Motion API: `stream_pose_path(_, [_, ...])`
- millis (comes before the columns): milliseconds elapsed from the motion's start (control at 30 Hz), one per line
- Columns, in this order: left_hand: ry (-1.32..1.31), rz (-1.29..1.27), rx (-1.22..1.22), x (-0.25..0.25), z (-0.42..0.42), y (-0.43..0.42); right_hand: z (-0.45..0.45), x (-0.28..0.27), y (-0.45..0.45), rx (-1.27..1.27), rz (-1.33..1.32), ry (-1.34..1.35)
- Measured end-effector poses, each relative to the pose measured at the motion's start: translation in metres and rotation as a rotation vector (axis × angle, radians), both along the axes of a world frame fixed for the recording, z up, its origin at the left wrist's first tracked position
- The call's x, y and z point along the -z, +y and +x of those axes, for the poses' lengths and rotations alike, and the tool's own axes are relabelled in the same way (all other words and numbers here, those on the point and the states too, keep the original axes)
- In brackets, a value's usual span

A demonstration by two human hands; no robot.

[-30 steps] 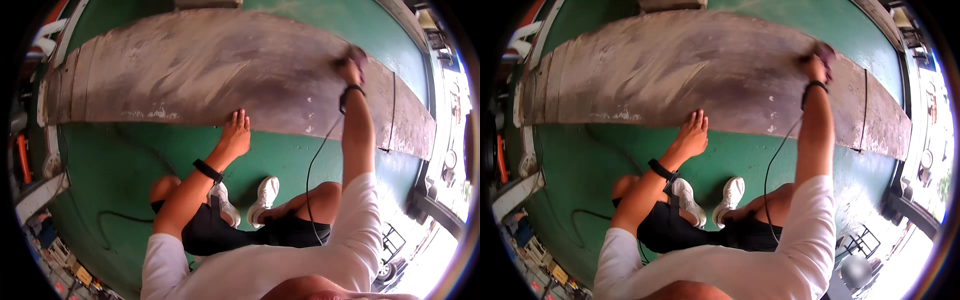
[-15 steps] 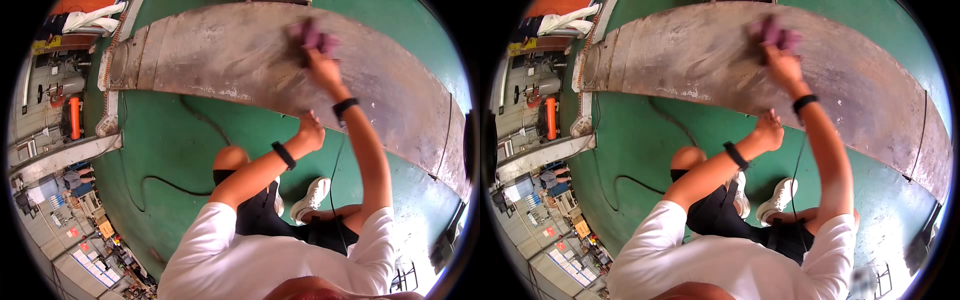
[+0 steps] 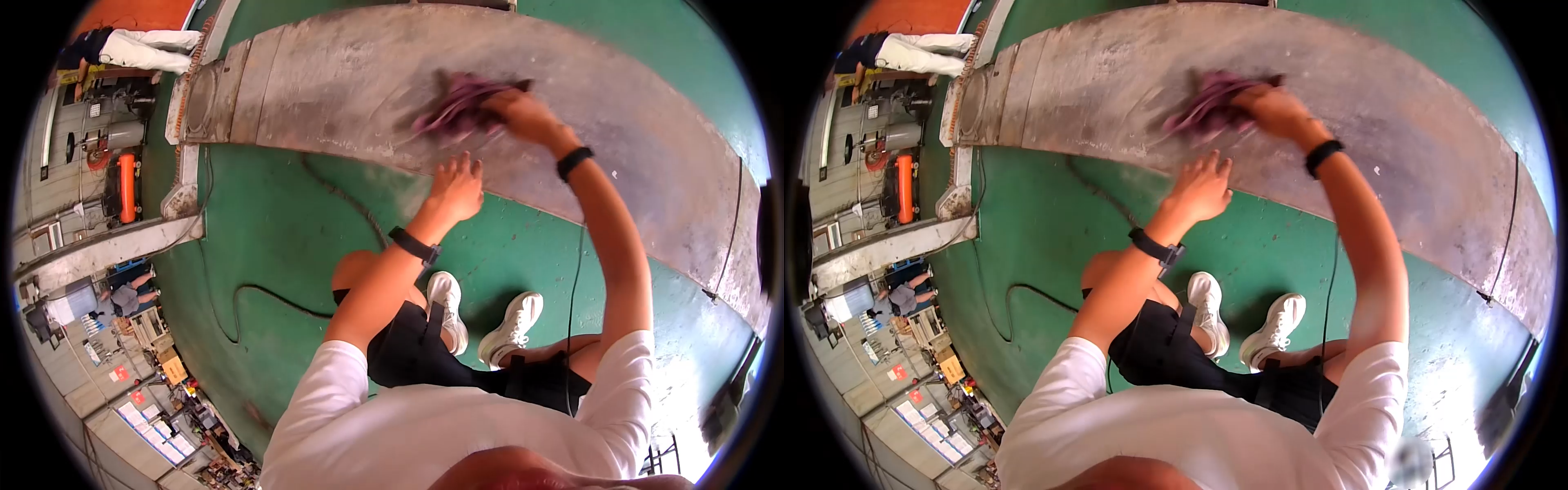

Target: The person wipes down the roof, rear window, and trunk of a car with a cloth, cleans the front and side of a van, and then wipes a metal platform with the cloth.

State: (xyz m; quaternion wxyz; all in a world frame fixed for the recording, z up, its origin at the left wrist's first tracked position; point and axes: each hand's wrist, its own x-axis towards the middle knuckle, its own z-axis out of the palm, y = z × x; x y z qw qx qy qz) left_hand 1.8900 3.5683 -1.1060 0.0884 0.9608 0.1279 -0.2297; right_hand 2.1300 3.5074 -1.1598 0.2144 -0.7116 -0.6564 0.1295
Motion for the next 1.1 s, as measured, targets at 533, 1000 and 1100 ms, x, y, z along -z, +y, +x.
stream_pose_path(533, [-0.218, 0.192, 0.129, 0.064, 0.053, -0.077, 0.259, 0.123, -0.417, 1.654, -0.563, -0.172])
stream_pose_path(1000, [-0.451, -0.157, 0.072, 0.068, 0.018, -0.057, -0.034, 0.038, 0.133, -0.248, 0.125, -0.15])
stream_pose_path(1100, [-0.626, -0.124, 0.106, 0.067, 0.018, -0.053, -0.105, 0.008, 0.144, -0.353, 0.073, -0.216])
